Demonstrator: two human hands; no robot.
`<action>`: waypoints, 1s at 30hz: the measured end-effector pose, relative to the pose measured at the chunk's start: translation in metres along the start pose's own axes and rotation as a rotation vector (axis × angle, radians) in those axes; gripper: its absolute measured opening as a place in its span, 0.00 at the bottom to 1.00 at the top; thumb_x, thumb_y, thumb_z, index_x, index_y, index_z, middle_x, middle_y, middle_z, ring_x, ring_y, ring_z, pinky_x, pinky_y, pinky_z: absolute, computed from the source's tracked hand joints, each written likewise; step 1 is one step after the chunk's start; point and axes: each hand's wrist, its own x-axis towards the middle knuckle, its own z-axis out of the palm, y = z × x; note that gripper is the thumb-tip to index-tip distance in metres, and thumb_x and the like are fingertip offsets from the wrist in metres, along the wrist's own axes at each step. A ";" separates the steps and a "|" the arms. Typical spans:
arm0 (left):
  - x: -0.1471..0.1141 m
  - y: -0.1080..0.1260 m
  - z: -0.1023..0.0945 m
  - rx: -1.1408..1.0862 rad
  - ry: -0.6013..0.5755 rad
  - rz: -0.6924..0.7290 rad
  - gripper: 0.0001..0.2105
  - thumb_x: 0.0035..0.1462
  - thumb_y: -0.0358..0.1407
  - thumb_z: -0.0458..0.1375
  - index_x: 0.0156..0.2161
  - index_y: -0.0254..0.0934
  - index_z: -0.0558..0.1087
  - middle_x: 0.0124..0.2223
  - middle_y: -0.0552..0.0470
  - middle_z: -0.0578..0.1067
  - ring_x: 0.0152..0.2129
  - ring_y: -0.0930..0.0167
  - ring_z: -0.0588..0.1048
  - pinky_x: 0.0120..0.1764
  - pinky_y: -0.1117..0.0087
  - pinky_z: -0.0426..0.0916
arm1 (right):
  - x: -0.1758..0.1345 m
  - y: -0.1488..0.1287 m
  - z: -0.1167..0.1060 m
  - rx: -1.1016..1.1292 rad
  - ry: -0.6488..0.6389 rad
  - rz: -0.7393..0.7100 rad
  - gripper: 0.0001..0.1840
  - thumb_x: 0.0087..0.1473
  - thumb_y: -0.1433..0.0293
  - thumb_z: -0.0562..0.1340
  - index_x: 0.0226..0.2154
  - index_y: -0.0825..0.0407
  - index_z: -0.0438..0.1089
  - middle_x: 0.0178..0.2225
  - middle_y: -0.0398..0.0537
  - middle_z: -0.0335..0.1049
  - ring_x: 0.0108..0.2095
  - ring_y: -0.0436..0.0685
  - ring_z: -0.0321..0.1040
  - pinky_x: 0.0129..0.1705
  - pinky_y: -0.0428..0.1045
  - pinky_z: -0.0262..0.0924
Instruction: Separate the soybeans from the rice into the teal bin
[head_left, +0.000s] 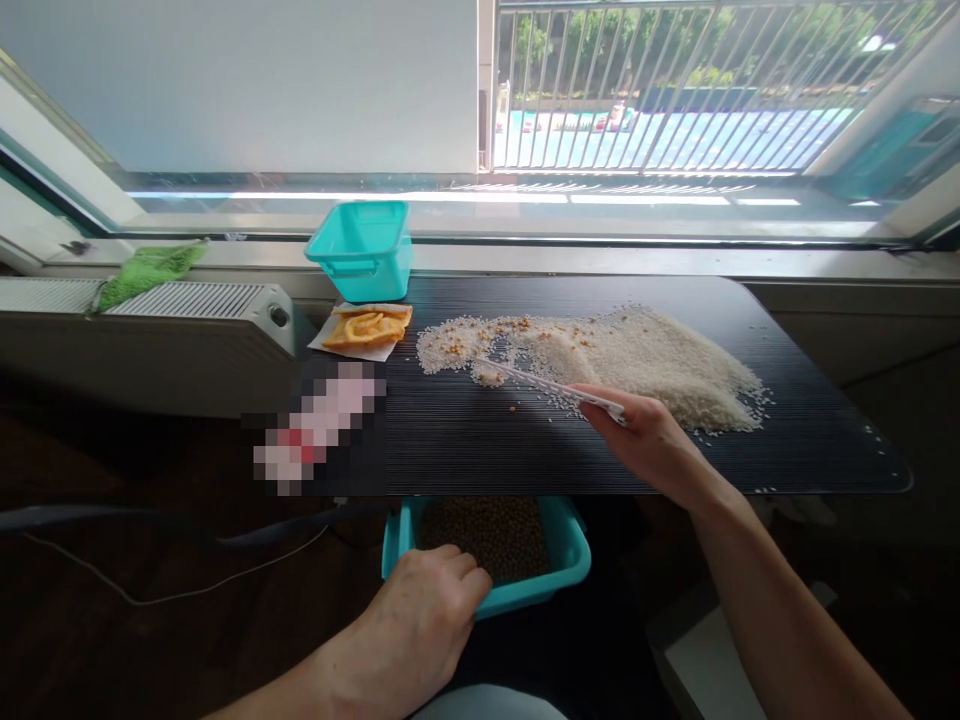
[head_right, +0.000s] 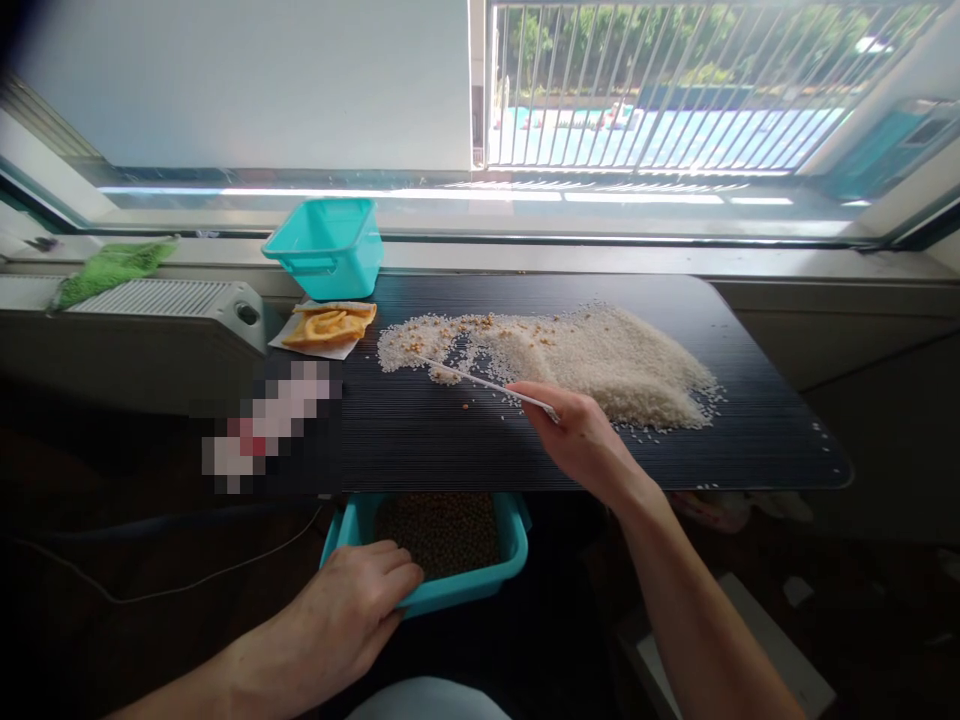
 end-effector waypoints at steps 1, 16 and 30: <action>0.000 -0.001 0.000 -0.008 0.010 0.003 0.09 0.53 0.21 0.51 0.32 0.37 0.68 0.34 0.50 0.74 0.32 0.66 0.72 0.35 0.67 0.67 | -0.003 -0.001 -0.003 0.002 0.005 0.005 0.17 0.57 0.66 0.57 0.44 0.51 0.78 0.41 0.48 0.79 0.39 0.59 0.75 0.41 0.49 0.67; -0.003 0.004 0.001 0.003 0.001 -0.002 0.08 0.54 0.22 0.52 0.32 0.37 0.67 0.34 0.50 0.74 0.33 0.66 0.72 0.34 0.67 0.66 | -0.033 0.001 -0.020 0.037 -0.070 0.051 0.17 0.57 0.63 0.57 0.41 0.52 0.79 0.39 0.48 0.80 0.38 0.63 0.76 0.40 0.53 0.71; -0.003 0.003 0.001 0.001 0.004 -0.002 0.08 0.53 0.22 0.52 0.33 0.37 0.68 0.36 0.49 0.75 0.34 0.65 0.73 0.37 0.66 0.68 | -0.077 -0.008 -0.019 0.165 -0.300 0.069 0.17 0.60 0.60 0.58 0.46 0.48 0.77 0.43 0.46 0.79 0.42 0.60 0.76 0.45 0.51 0.70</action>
